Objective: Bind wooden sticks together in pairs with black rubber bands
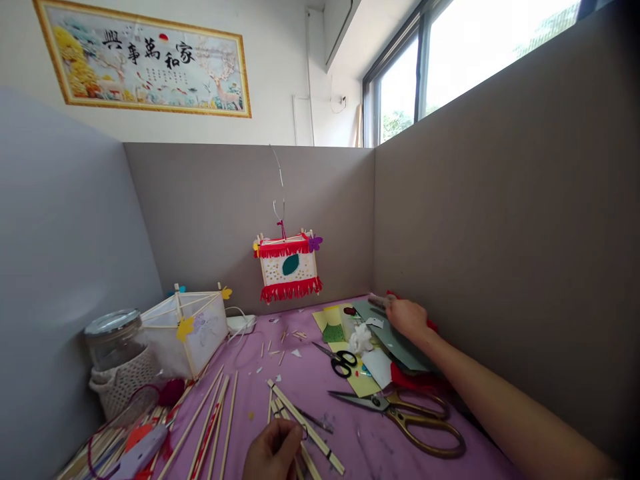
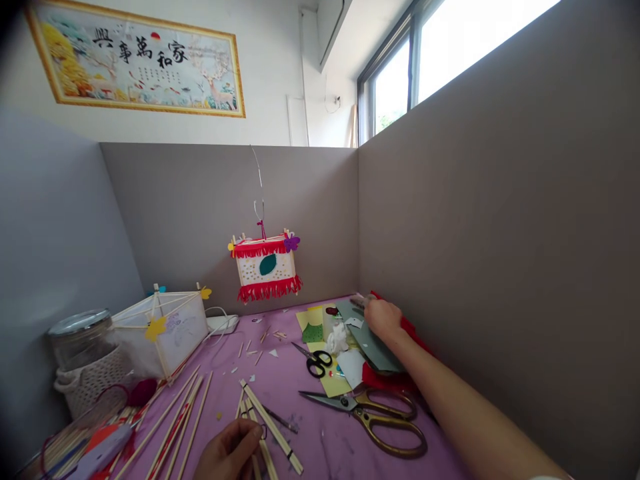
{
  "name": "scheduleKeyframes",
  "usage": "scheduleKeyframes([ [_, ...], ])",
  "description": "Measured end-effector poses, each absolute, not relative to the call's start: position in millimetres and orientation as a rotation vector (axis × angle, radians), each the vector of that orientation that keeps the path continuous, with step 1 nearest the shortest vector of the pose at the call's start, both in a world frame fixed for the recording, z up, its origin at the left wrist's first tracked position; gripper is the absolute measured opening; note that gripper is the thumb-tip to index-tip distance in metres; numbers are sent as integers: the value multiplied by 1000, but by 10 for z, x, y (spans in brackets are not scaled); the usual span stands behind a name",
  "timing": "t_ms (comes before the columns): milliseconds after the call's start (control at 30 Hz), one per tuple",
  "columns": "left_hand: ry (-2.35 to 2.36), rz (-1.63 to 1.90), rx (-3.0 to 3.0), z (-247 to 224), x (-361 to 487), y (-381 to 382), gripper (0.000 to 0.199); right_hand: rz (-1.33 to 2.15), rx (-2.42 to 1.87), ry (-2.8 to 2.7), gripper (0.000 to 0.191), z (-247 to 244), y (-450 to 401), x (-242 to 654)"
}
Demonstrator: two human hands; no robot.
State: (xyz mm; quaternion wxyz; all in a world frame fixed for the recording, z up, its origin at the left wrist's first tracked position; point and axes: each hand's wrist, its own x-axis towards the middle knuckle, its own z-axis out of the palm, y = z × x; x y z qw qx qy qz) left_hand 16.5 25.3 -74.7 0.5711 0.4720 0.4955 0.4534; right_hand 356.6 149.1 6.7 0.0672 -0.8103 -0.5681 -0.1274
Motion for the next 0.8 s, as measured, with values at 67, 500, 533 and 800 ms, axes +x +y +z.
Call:
scheduleKeyframes([
  [67, 1167, 1039, 1097, -673, 163, 207, 47, -361, -2452, -1736, 33, 65, 1350, 3588],
  [500, 1204, 1394, 938, -433, 26, 146, 32, 354, -1491, -2540, 17, 160, 223, 1962],
  [533, 1207, 1401, 932, -430, 19, 148, 32, 334, -1527, -2552, 17, 113, 182, 1867],
  [800, 1281, 1402, 953, -491, -10, 212, 35, 209, -1635, -2384, 18, -253, 184, 1702],
])
